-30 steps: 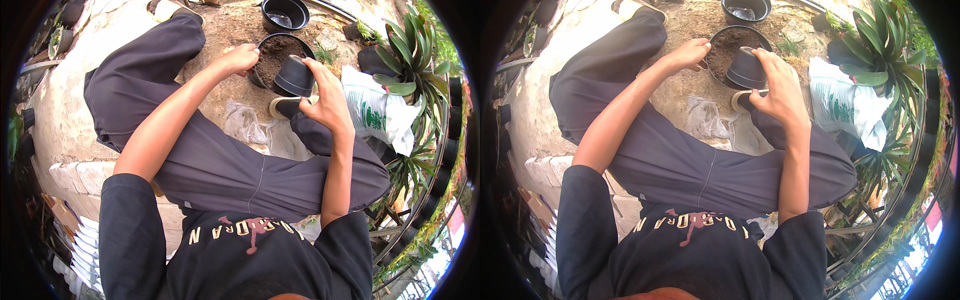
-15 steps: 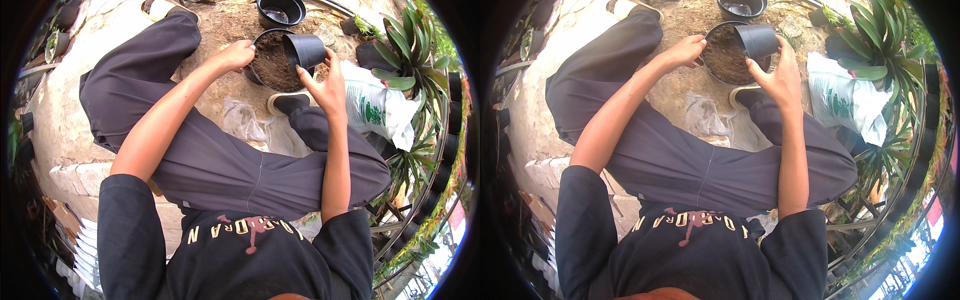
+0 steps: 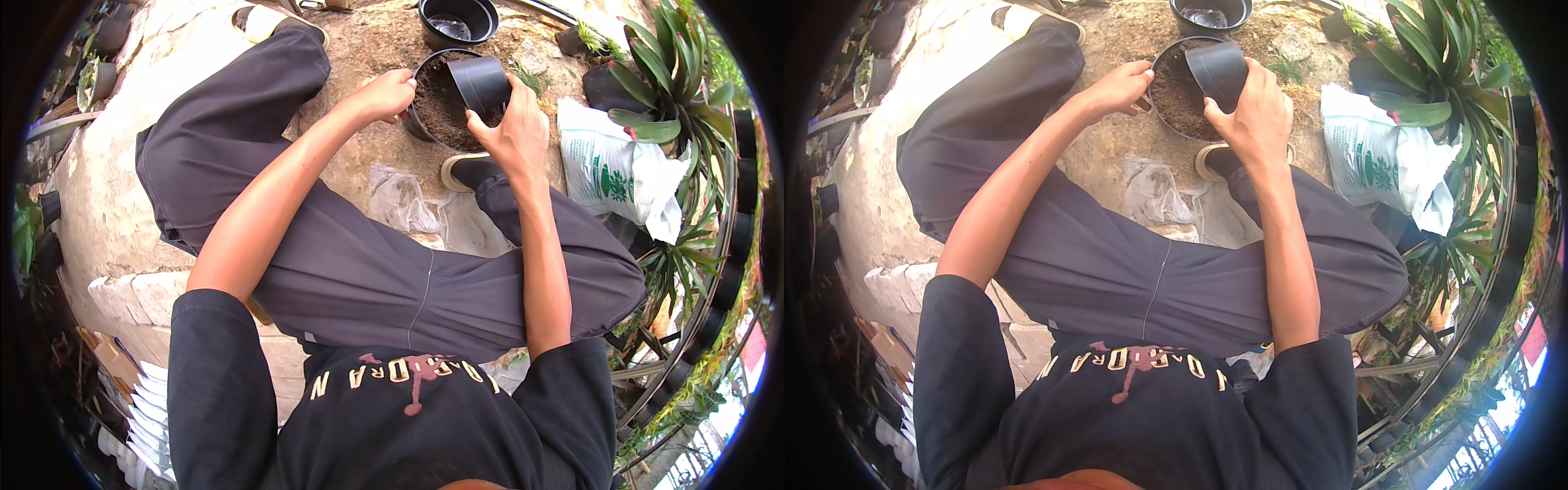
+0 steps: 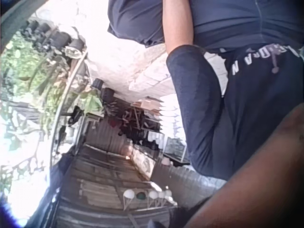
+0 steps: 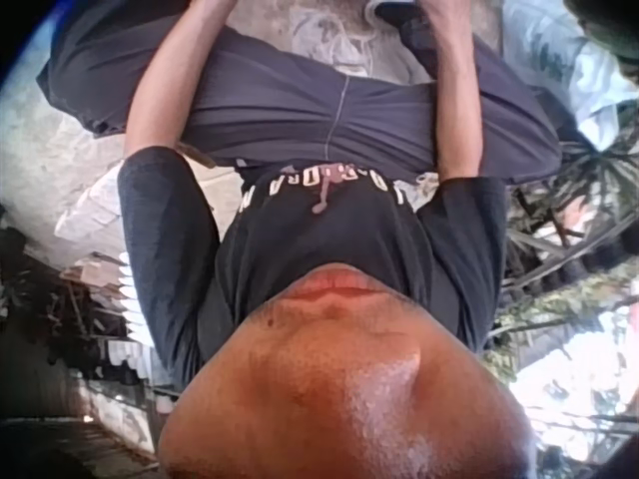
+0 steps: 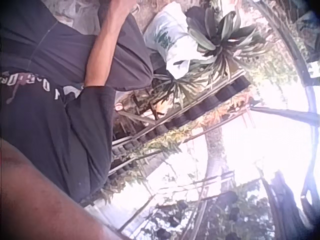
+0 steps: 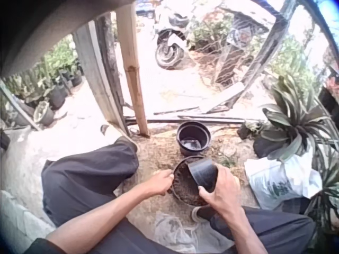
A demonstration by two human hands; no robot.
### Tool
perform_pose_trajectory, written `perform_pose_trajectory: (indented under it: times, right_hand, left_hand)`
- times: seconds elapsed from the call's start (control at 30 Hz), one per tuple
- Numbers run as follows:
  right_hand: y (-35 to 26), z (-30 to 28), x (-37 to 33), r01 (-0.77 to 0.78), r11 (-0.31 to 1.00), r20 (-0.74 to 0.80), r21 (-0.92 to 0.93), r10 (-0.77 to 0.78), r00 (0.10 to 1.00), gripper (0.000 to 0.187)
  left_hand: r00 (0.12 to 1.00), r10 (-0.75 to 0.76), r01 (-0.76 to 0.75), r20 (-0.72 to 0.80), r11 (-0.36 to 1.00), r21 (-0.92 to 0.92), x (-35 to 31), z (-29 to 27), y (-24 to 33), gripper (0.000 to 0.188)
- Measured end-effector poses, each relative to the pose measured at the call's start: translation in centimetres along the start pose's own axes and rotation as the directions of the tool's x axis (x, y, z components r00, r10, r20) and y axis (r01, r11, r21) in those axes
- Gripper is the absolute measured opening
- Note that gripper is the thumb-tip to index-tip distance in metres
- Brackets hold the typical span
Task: The person fills a black plastic pot with soil from another pot.
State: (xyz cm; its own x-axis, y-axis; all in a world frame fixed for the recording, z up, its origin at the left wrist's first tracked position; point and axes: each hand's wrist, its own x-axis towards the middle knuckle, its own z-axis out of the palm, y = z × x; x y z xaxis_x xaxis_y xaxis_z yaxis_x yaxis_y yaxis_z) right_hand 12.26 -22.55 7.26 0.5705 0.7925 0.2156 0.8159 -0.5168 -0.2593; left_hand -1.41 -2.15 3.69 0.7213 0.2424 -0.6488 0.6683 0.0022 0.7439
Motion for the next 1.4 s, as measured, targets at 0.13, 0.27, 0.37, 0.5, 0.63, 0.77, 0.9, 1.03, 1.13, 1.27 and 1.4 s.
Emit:
perform_pose_trajectory:
  times: [0.13, 0.27, 0.37, 0.5, 0.63, 0.77, 0.9, 1.03, 1.13, 1.27, 1.4]
  right_hand:
    - [0.3, -1.6, 0.2, -0.023, 0.999, 0.003, -0.024, 0.023, 1.000, 0.082]
    - [0.4, -0.8, -0.1, 0.048, 0.998, 0.043, -0.037, -0.047, 0.998, 0.081]
    - [-0.1, 0.7, -0.2, 0.092, 0.996, 0.052, -0.005, -0.091, 0.994, 0.080]
    - [-0.5, 1.1, 0.1, 0.069, 0.993, 0.082, 0.100, -0.078, 0.994, 0.082]
    - [-0.7, 0.5, 0.2, -0.066, 0.975, 0.203, 0.213, 0.022, 0.979, 0.084]
    - [-0.6, -0.4, 0.3, -0.136, 0.951, 0.272, 0.279, 0.057, 0.960, 0.086]
    - [0.5, -1.2, 0.2, -0.098, 0.941, 0.279, 0.323, 0.005, 0.960, 0.087]
    - [1.0, -3.6, 0.0, 0.145, 0.939, 0.224, 0.311, -0.220, 0.949, 0.084]
    - [0.8, -5.3, -0.3, 0.211, 0.936, 0.232, 0.282, -0.280, 0.932, 0.080]
    - [1.0, -6.8, -0.5, 0.226, 0.944, 0.247, 0.241, -0.285, 0.926, 0.081]
    - [1.2, -7.7, 0.0, 0.226, 0.944, 0.230, 0.239, -0.281, 0.932, 0.081]
  left_hand:
    - [1.000, 0.008, -0.008, -0.004, 1.000, 0.006, 0.3, 0.2, -0.2, 0.043]
    - [0.999, 0.008, -0.006, -0.045, 0.999, 0.033, -0.2, 0.3, 0.2, 0.043]
    - [1.000, 0.017, -0.016, -0.017, 1.000, 0.026, 0.2, 0.4, 0.1, 0.043]
    - [1.000, 0.013, -0.013, -0.014, 1.000, 0.027, 0.0, 0.1, -0.2, 0.043]
    - [1.000, 0.019, -0.018, -0.011, 1.000, 0.014, 0.0, 0.1, -0.2, 0.044]
    - [1.000, 0.013, -0.013, 0.004, 1.000, 0.015, 0.3, 0.0, -0.4, 0.045]
    - [1.000, 0.007, -0.007, 0.003, 1.000, 0.025, 0.0, 0.0, 0.0, 0.046]
    - [1.000, -0.003, 0.003, -0.003, 0.999, 0.053, -0.1, 0.0, 0.2, 0.047]
    - [1.000, -0.015, 0.015, -0.009, 0.997, 0.075, -0.1, 0.0, 0.4, 0.047]
    - [1.000, -0.027, 0.028, -0.007, 0.995, 0.091, 0.1, 0.0, 0.3, 0.047]
    - [0.999, -0.029, 0.030, -0.014, 0.995, 0.091, 0.1, 0.1, 0.2, 0.047]
